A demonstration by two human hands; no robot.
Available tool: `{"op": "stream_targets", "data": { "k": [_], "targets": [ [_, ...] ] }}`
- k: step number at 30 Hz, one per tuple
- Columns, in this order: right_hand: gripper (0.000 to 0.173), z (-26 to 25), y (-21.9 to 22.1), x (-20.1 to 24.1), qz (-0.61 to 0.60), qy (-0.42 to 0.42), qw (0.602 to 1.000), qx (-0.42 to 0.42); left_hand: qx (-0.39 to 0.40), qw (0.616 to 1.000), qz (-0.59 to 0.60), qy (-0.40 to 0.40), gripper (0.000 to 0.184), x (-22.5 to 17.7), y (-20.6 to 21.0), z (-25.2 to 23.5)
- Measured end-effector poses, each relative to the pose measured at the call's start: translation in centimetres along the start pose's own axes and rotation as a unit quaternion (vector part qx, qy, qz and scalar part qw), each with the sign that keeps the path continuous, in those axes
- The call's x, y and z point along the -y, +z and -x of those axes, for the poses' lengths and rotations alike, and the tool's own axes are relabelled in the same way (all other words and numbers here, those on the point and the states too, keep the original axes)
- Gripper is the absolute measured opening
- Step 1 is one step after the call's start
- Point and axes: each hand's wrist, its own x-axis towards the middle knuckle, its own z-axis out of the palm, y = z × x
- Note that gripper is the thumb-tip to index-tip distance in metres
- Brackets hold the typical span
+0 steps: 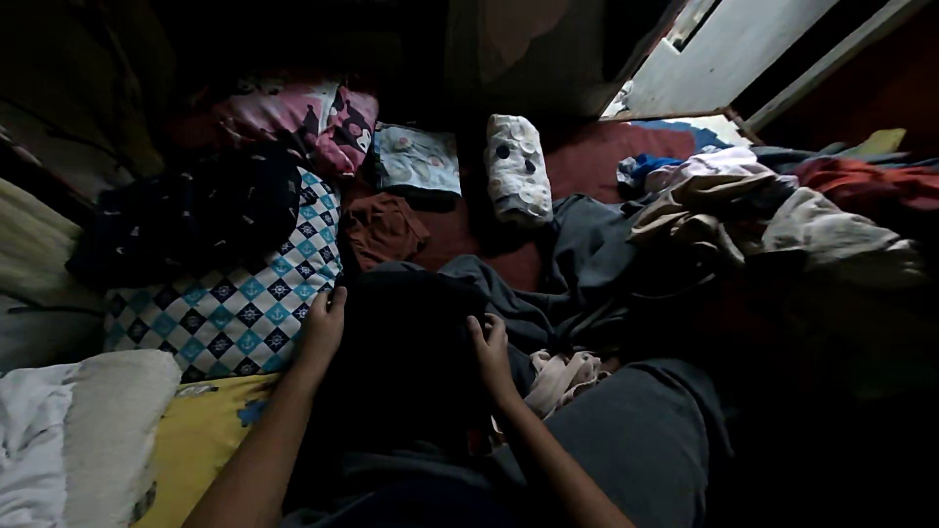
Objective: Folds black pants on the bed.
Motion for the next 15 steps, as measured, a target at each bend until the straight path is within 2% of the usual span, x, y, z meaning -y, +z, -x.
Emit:
{"op": "stream_targets", "data": {
  "k": [2,4,6,7,9,15],
  "targets": [
    [0.073,0.1,-0.3,0.3,-0.036,0.035,0.999,0.017,0.061,0.997,0.047,-0.032,0.066,0.2,-0.8,1.3],
    [0.078,0.5,-0.9,1.0,-0.089,0.066,0.992,0.067,0.091,0.990,0.092,-0.058,0.064,0.1,-1.3,2.5],
    [0.065,1.3,-1.2,1.8,-0.160,0.083,0.976,0.121,0.081,0.986,0.122,-0.079,0.052,-0.9,-1.6,3.0],
    [0.056,1.6,-1.2,2.0,-0.194,0.089,0.966,0.147,0.080,0.984,0.133,-0.088,0.049,-1.0,-1.8,2.9],
    [0.049,1.4,-1.4,2.0,-0.240,0.099,0.946,0.195,0.081,0.983,0.138,-0.094,0.047,-1.0,-1.9,2.5],
    [0.063,0.8,-2.4,1.5,-0.241,0.071,0.947,0.202,0.098,0.985,0.123,-0.074,0.041,-2.0,-2.1,1.2]
  ]
}}
